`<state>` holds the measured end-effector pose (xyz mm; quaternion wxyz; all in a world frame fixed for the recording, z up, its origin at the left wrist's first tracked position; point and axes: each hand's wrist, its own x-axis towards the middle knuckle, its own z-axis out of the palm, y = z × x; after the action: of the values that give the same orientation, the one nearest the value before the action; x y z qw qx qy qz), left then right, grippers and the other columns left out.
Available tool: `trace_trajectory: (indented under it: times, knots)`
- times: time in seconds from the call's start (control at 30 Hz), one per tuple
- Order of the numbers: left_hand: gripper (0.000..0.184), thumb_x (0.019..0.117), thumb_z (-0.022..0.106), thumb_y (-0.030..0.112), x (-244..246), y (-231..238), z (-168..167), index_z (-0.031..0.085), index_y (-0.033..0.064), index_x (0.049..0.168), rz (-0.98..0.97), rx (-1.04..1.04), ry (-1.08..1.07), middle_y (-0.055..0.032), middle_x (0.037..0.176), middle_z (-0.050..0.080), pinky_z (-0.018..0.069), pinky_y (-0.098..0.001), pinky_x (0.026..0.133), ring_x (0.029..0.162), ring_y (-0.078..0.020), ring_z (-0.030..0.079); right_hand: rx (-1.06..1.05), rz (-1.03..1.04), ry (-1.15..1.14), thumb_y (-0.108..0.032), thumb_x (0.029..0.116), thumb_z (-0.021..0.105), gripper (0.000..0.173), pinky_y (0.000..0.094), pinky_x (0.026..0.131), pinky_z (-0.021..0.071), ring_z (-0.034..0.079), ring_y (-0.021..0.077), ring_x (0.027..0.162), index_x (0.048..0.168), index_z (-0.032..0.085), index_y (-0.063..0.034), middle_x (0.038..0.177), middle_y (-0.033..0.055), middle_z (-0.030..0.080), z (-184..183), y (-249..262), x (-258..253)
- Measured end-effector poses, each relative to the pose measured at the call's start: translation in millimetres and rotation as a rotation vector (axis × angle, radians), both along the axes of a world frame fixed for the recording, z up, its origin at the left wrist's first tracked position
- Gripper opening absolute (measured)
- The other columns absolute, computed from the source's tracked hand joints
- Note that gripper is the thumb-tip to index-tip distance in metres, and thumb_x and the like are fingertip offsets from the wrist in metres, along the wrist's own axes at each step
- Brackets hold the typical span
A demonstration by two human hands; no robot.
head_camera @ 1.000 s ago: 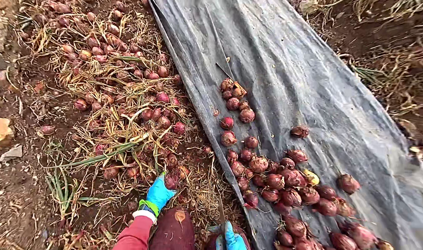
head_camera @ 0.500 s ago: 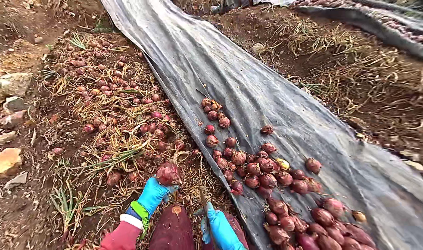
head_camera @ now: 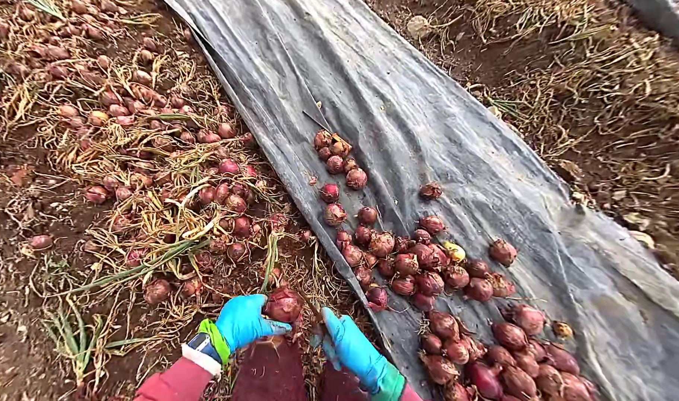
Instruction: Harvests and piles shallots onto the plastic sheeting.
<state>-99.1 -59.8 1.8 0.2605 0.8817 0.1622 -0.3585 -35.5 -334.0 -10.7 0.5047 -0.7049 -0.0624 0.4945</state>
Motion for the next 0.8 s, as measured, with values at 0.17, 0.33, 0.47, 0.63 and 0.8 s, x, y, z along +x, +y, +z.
trace_trajectory:
  times: [0.17,0.33,0.47,0.63,0.8]
  knots:
    - [0.056,0.0941,0.059,0.064,-5.7,-31.2,-3.0,0.072,0.0088,0.095,0.01,-0.24,-0.151,-0.0097,0.086,0.071,0.0566,-0.0518,0.081,0.085,-0.0254,0.07,-0.25,0.219,0.126,-0.08,0.0966,0.023,0.084,0.0419,0.056,0.0553,0.061,0.0217,0.054,0.09,0.065,-0.0068,0.067,0.0079,0.062,-24.0,-11.3,-1.3]
    - [0.039,0.1036,0.052,0.045,10.2,-67.4,20.7,0.073,0.0128,0.108,-0.329,-0.208,-0.065,-0.0101,0.108,0.074,0.0532,-0.0584,0.094,0.106,-0.0298,0.07,-0.115,0.113,0.048,-0.08,0.0966,0.019,0.085,0.039,0.05,0.0532,0.059,0.0196,0.05,0.08,0.063,-0.0091,0.062,0.006,0.059,-13.0,-18.4,-16.5]
    - [0.036,0.102,0.058,0.047,-3.7,12.8,12.9,0.075,0.0179,0.115,0.09,0.139,-0.059,-0.0076,0.115,0.074,0.0539,-0.0556,0.098,0.11,-0.0271,0.07,0.139,-0.647,-0.056,-0.068,0.103,0.007,0.085,0.0378,0.035,0.0474,0.049,0.0196,0.036,0.092,0.062,-0.0041,0.05,0.0055,0.049,5.2,-57.0,-25.7]
    - [0.06,0.0909,0.069,0.053,-39.2,26.2,29.1,0.063,0.0159,0.138,0.193,0.43,0.077,-0.0152,0.134,0.067,0.0531,-0.0634,0.098,0.119,-0.0373,0.067,0.038,-0.504,-0.058,-0.071,0.1015,0.008,0.088,0.0394,0.041,0.0523,0.056,0.0227,0.043,0.094,0.064,-0.0038,0.057,0.0095,0.058,-5.6,-102.0,-59.5]
    - [0.077,0.0891,0.056,0.078,0.8,-76.1,-54.6,0.067,0.0142,0.131,0.534,0.143,0.052,-0.0126,0.121,0.073,0.0536,-0.057,0.1,0.117,-0.0306,0.069,0.08,-0.573,0.005,-0.069,0.1027,0.007,0.088,0.0385,0.04,0.0531,0.057,0.0225,0.042,0.087,0.063,-0.0028,0.055,0.01,0.058,-1.0,-89.2,-80.1]
